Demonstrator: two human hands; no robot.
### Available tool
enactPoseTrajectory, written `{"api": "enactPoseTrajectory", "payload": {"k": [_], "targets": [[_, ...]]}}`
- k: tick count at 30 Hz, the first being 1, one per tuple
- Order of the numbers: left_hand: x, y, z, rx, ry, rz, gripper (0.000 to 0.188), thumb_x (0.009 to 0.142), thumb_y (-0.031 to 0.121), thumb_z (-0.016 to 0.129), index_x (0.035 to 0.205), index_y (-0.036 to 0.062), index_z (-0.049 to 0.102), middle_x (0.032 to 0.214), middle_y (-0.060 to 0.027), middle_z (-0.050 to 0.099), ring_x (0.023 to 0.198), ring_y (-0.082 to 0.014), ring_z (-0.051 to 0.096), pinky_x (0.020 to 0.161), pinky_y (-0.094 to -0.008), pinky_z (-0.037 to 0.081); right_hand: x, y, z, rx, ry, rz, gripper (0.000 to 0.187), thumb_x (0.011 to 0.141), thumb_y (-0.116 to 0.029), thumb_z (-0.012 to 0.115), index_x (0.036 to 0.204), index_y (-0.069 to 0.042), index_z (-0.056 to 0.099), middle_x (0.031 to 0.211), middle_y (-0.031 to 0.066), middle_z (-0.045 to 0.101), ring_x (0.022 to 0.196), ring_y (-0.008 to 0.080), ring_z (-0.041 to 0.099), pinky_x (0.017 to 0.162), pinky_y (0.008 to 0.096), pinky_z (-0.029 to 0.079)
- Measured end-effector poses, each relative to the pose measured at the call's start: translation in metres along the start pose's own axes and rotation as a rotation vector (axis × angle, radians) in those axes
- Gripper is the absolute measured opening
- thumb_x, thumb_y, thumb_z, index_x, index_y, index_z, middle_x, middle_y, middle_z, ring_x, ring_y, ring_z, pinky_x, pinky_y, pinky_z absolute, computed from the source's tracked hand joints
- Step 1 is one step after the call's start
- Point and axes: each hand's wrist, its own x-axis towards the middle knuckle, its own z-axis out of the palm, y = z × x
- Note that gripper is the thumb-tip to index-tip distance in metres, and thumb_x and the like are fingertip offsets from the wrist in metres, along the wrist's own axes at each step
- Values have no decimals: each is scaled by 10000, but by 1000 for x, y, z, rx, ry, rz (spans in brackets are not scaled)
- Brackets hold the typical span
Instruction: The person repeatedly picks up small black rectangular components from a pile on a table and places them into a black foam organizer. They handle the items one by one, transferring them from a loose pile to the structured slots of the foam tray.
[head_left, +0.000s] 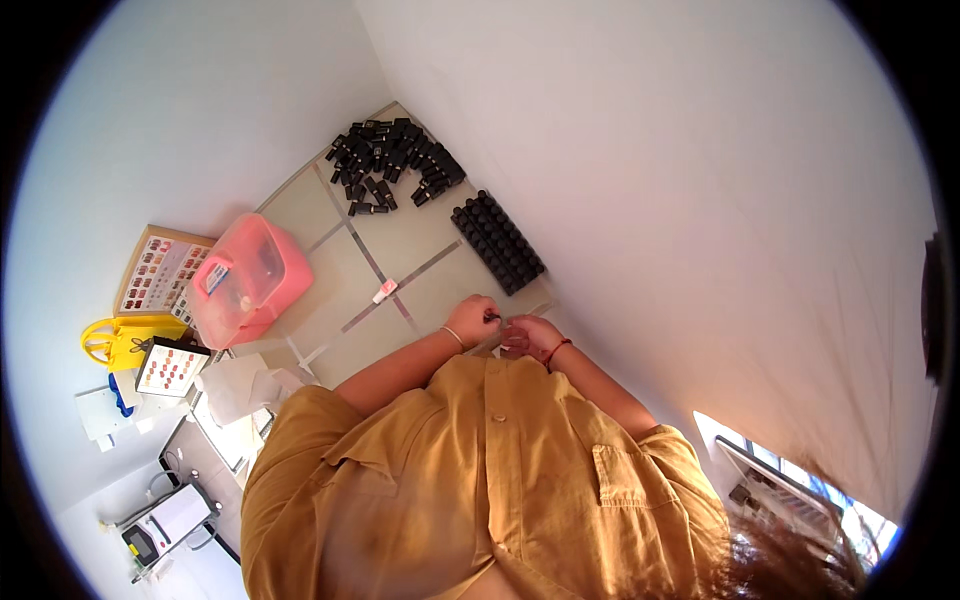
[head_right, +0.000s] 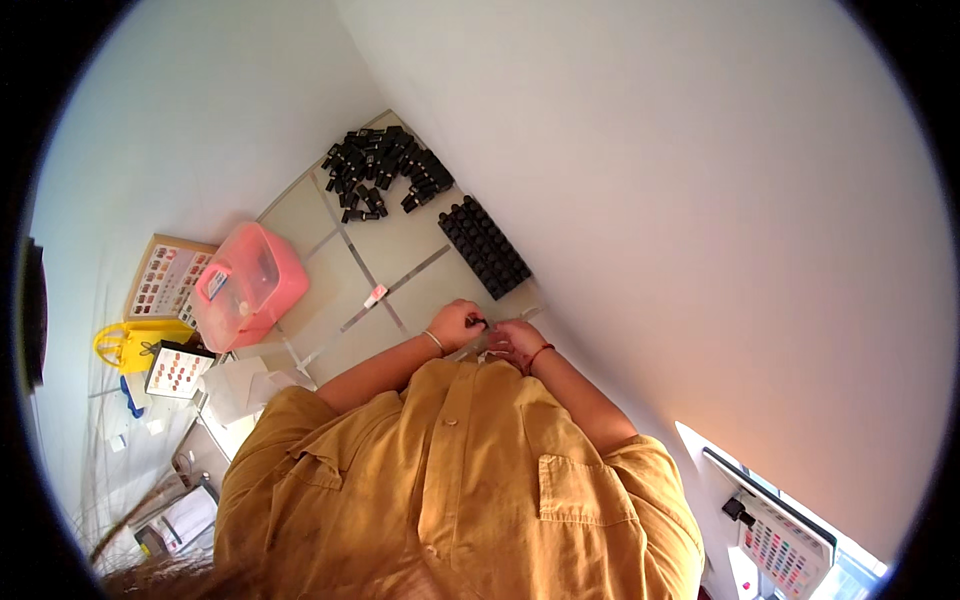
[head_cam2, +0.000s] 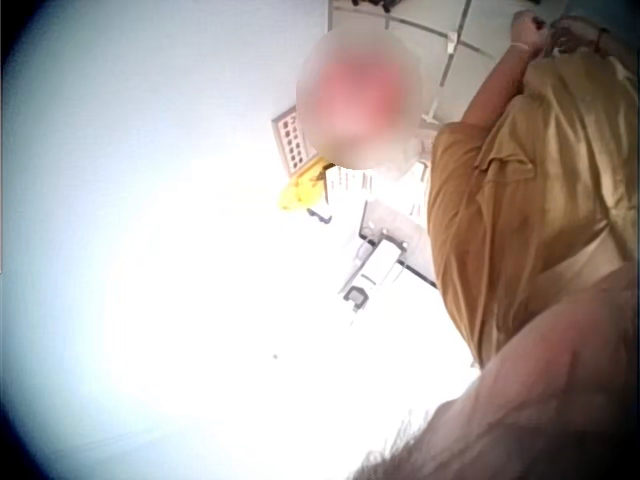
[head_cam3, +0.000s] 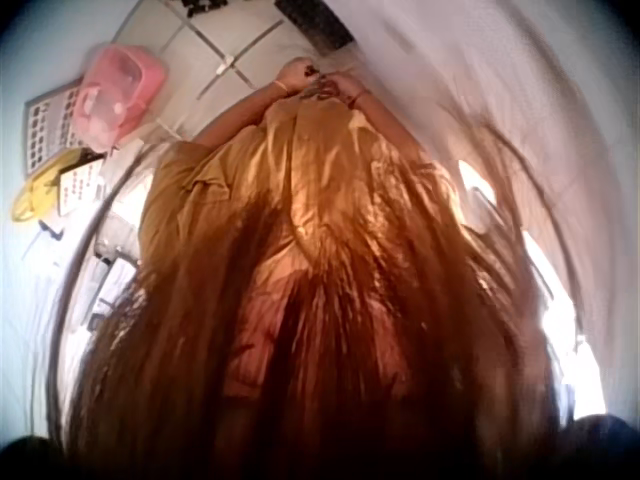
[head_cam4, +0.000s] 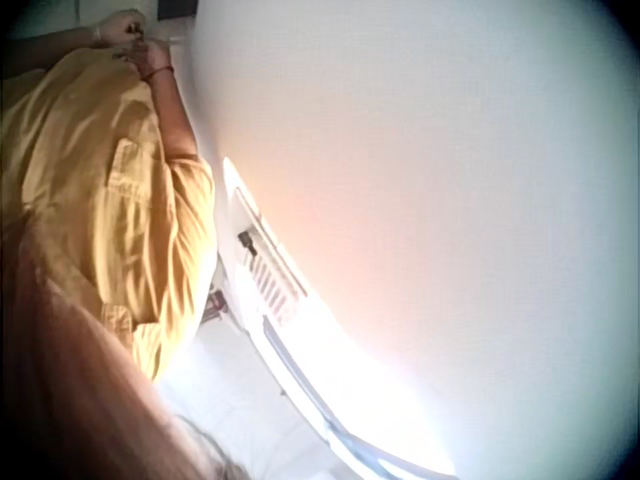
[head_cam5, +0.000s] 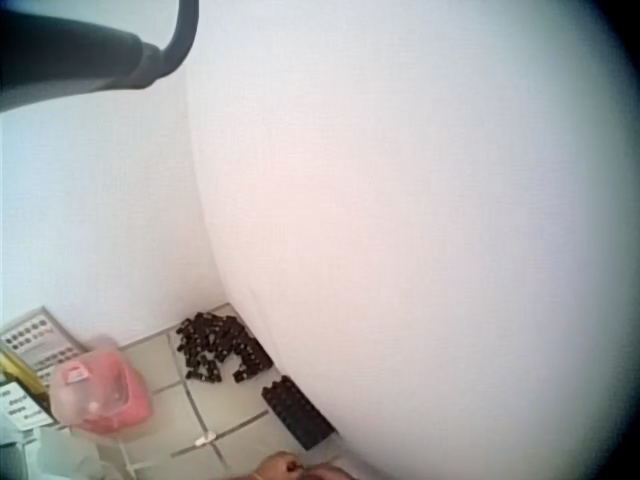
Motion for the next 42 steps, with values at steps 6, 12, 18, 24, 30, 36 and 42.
{"api": "enactPoseTrajectory", "payload": {"k": [6,12,18,24,30,36,42], "targets": [[4,14,19,-255,-111,-72,237,746,103,578,967,18,581,948,-141,590,873,-240,598,770,-328,488,13,16,-17,58,-206,10,204,880,-165,475,1070,-98,507,969,46,590,857,171,586,745,360,483],[7,-14,29,-520,-129,-126,361,759,55,541,1117,12,512,1052,-122,573,954,-209,577,842,-311,466,3,15,-9,146,-66,-134,263,866,-123,489,1128,-142,479,985,-2,581,903,139,554,759,355,456],[3,-40,39,-575,-149,-183,395,789,45,542,1177,11,475,1147,-101,535,1057,-202,521,896,-308,424,0,11,-2,290,22,-219,453,862,-79,472,1281,-128,304,1195,45,471,1049,219,494,832,399,420],[-10,-47,23,-680,-174,-346,381,798,127,577,1169,88,497,1132,-39,552,1015,-157,530,800,-300,443,9,10,-10,311,43,-289,560,868,-87,468,1351,-100,186,1310,81,374,1143,266,439,886,416,398],[-16,-55,5,-794,-123,-454,341,763,139,595,1096,108,528,1024,-8,579,889,-122,547,653,-258,433,6,5,-6,267,41,-258,545,877,-90,450,1352,-89,180,1318,77,385,1144,252,449,891,400,399],[-19,-59,-14,-804,-73,-526,338,742,163,577,1075,130,529,1018,16,571,878,-125,552,681,-289,428,12,2,-4,215,40,-201,546,880,-109,415,1366,-103,165,1296,53,432,1129,217,458,884,369,385],[-22,-59,-19,-818,-62,-542,321,756,187,562,1072,143,533,994,21,572,854,-113,548,675,-285,419,13,-1,-2,233,34,-191,640,877,-91,416,1401,-157,54,1303,78,426,1125,226,468,864,357,394]]}}
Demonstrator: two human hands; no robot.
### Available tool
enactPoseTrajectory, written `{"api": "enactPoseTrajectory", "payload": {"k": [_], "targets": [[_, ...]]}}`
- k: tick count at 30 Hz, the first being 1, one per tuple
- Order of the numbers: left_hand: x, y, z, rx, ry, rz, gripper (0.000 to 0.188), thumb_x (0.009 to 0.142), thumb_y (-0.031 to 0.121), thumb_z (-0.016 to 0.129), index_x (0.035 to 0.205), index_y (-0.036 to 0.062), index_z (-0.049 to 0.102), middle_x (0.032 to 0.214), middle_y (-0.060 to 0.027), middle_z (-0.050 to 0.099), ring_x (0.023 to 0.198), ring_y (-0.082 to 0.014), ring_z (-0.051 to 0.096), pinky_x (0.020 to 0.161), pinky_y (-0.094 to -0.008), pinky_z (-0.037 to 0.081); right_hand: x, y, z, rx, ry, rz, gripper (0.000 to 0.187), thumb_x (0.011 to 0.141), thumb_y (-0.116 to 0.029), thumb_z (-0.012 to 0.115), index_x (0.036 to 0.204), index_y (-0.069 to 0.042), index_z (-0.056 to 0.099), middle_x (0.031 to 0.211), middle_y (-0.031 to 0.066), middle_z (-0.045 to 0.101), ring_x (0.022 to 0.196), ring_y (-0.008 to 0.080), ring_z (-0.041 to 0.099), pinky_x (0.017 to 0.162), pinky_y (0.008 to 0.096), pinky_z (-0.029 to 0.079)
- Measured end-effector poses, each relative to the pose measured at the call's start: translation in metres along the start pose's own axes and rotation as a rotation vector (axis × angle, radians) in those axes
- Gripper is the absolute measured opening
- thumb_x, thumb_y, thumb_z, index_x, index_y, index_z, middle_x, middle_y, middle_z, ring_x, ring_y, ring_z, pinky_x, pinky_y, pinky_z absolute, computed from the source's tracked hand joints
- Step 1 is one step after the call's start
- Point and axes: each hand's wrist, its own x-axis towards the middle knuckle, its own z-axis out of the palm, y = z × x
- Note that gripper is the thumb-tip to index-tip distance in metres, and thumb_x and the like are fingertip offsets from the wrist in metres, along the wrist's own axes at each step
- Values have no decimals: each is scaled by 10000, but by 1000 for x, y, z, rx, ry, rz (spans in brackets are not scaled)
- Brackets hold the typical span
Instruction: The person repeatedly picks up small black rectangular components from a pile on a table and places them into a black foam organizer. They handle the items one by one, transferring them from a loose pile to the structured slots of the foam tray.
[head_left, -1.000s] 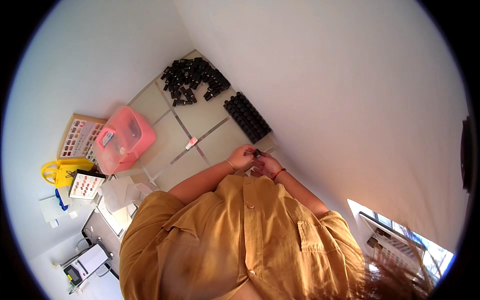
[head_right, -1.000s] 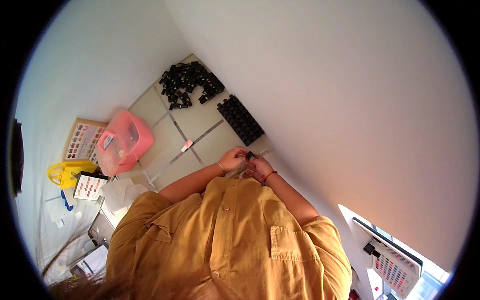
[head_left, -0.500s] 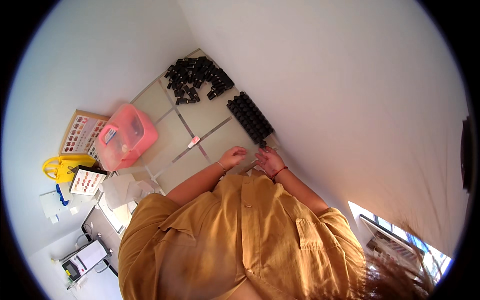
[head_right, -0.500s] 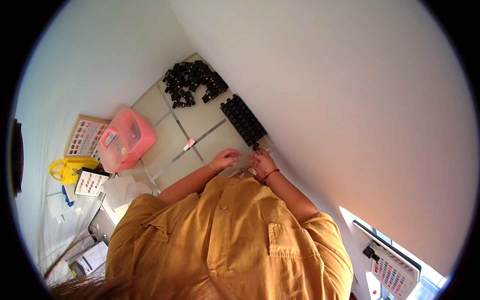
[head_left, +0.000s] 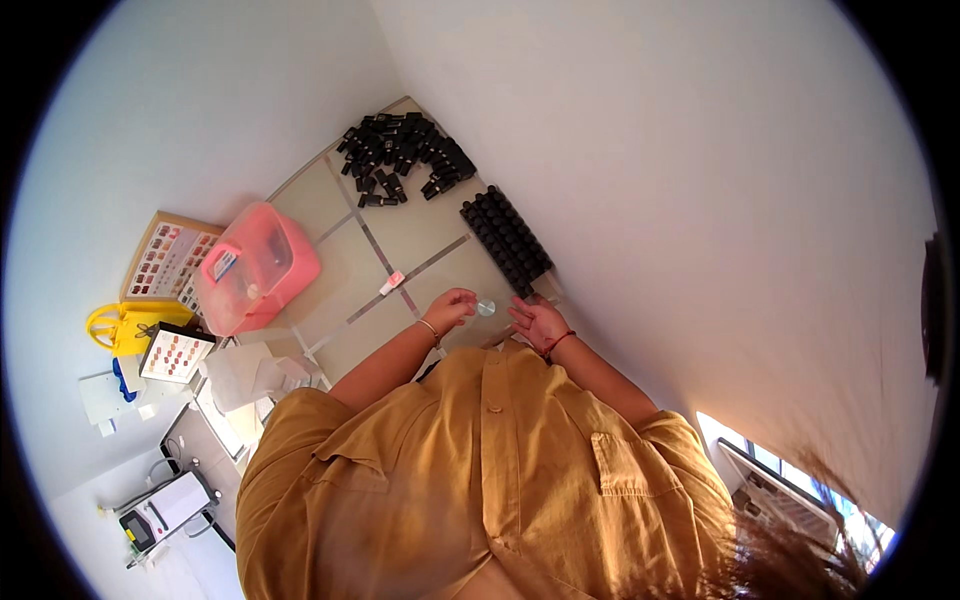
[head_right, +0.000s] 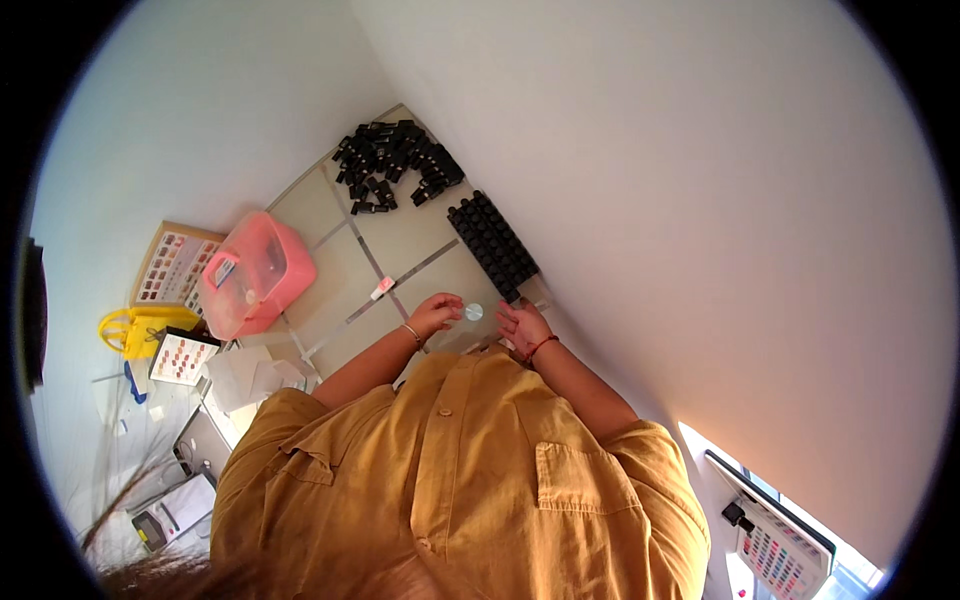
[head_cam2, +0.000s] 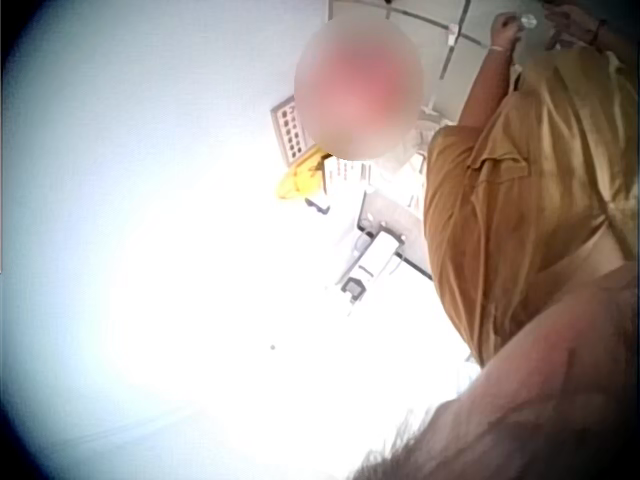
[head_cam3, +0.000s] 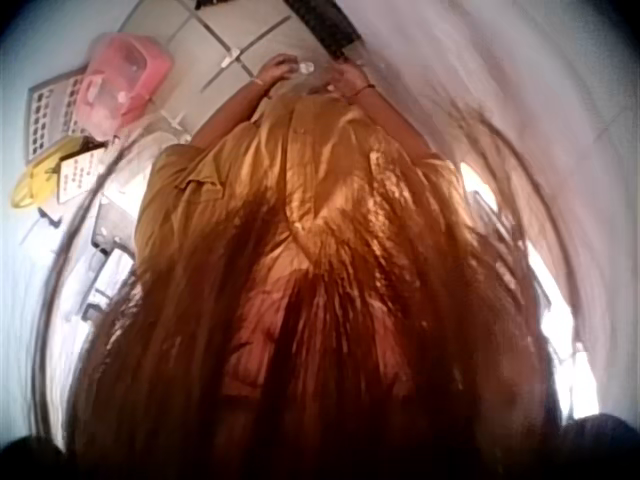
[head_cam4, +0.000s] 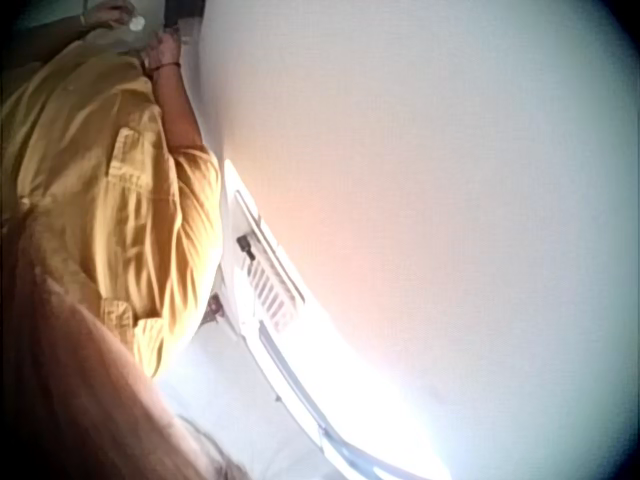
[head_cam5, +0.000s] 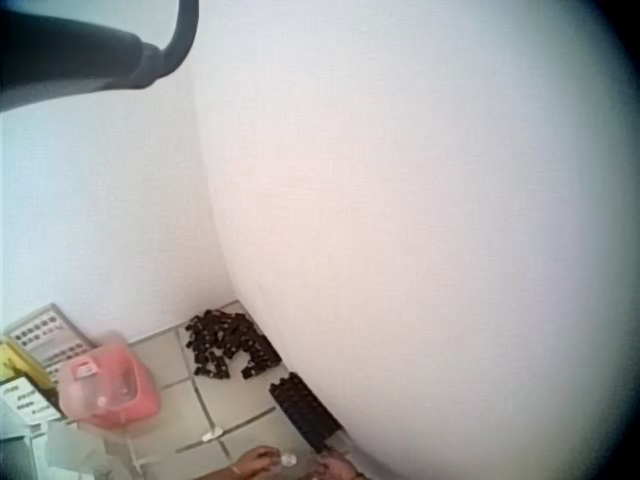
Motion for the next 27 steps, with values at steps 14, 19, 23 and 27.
{"api": "enactPoseTrajectory", "payload": {"k": [14,19,23,27], "targets": [[-3,-9,-5,22,-5,-42,321,794,240,583,1085,115,530,995,-1,590,826,-115,560,654,-277,423,9,-9,-8,108,122,-195,618,836,-29,463,1344,-215,165,1280,136,416,1094,294,484,799,413,439],[2,-16,-10,21,-19,-52,326,801,238,576,1097,112,523,1000,-5,590,820,-120,567,649,-280,426,13,-8,-14,120,203,-223,561,836,-36,461,1324,-126,199,1290,132,407,1093,300,482,864,434,411],[2,-16,-9,23,-7,-65,326,803,234,572,1101,113,522,999,-6,587,821,-120,567,647,-280,426,11,-7,-14,88,177,-207,537,841,-48,458,1321,-89,223,1303,110,399,1109,299,470,909,448,380],[2,-17,-11,12,-11,-62,326,804,233,569,1103,113,521,999,-4,585,820,-121,568,647,-280,427,8,-10,-9,73,157,-197,496,857,-96,444,1314,-115,253,1284,68,426,1125,262,462,902,431,371]]}}
